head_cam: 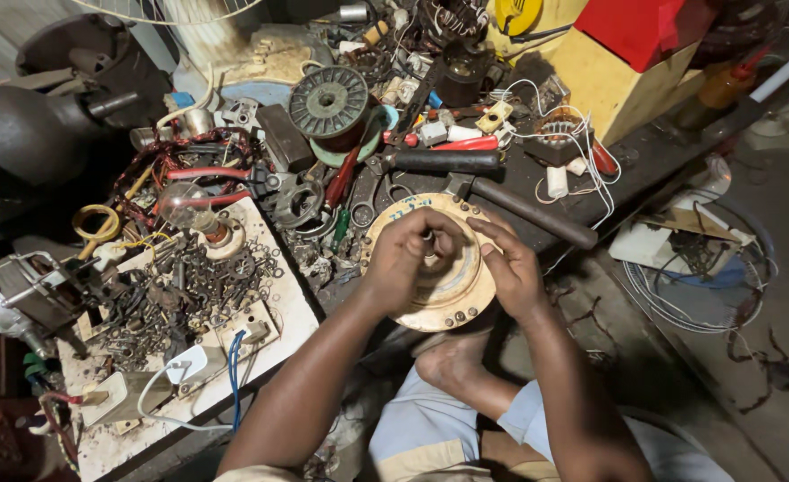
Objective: The person sits on the floor at a cluttered workbench repairing a circular fan motor base. They hold the round base plate steady with one hand and use a screwdriver to tighten screws around its edge, repositioning the part and picking up fasteners from the bench as they work around it.
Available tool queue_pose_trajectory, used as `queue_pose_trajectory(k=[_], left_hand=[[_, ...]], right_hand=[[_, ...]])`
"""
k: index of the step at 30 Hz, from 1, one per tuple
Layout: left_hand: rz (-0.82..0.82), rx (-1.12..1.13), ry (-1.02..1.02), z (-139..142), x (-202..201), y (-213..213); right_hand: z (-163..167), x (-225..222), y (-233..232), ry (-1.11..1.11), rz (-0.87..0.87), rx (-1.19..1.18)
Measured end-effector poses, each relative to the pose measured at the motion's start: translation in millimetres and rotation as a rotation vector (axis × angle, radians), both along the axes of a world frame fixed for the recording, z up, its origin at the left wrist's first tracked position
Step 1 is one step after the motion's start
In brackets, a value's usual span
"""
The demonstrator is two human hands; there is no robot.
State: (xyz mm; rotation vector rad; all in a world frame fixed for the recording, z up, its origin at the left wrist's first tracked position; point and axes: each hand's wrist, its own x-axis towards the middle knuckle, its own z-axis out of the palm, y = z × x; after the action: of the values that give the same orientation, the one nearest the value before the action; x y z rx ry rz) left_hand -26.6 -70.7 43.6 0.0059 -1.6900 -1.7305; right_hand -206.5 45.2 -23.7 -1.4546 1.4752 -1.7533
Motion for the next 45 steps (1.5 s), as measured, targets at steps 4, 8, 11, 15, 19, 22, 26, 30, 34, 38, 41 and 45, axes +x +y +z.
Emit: queue_pose_trajectory(k=[4, 8, 11, 15, 19, 22, 26, 30, 34, 38, 41, 45], left_hand=[[0.292, -0.274, -0.160, 18.6, 7.6, 6.8], [0.555, -0.708, -0.311, 35.9, 9.2, 0.6], [0.550, -0.712, -0.435, 44.1, 11.3, -4.6], [0.440, -0.672, -0.526, 52.2, 17.4, -10.9], [0.454, -0.707, -0.508, 55.1, 20.1, -13.0], [0.461, -0.716, -0.474, 54.7, 19.8, -15.6], [0.461, -0.657, -0.490, 54.4, 18.6, -18.6], [0.465, -0.611, -0.486, 55.4, 16.6, -19.3], [0.486, -0.627, -0.440, 54.5, 14.5, -20.8], [0.496, -0.663, -0.440, 52.5, 14.1, -21.6], [0.490, -0.656, -0.428, 51.7, 13.9, -21.4], [0.491, -0.673, -0.414, 50.9, 13.7, -21.2]], right_hand=[[1.2, -1.4, -0.1, 0.011, 0.010, -0.017], [0.1, -2.2, -1.0, 0.022, -0.001, -0.007], [-2.8, -2.2, -1.9, 0.006, -0.002, 0.008], [-5.7, -5.0, -3.5, 0.042, -0.009, 0.020], [-8.0, -7.1, -3.7, 0.058, -0.052, 0.071], [-9.8, -6.7, -4.6, 0.031, -0.027, 0.028], [-10.9, -7.4, -6.2, 0.023, -0.034, 0.060], [-11.2, -9.5, -7.3, 0.023, -0.034, 0.078], [-10.9, -11.0, -8.4, 0.069, -0.048, 0.105], [-8.5, -11.3, -8.7, 0.081, -0.040, 0.100], [-6.0, -11.2, -8.3, 0.094, -0.044, 0.110], [-4.1, -11.3, -9.1, 0.104, -0.040, 0.108]])
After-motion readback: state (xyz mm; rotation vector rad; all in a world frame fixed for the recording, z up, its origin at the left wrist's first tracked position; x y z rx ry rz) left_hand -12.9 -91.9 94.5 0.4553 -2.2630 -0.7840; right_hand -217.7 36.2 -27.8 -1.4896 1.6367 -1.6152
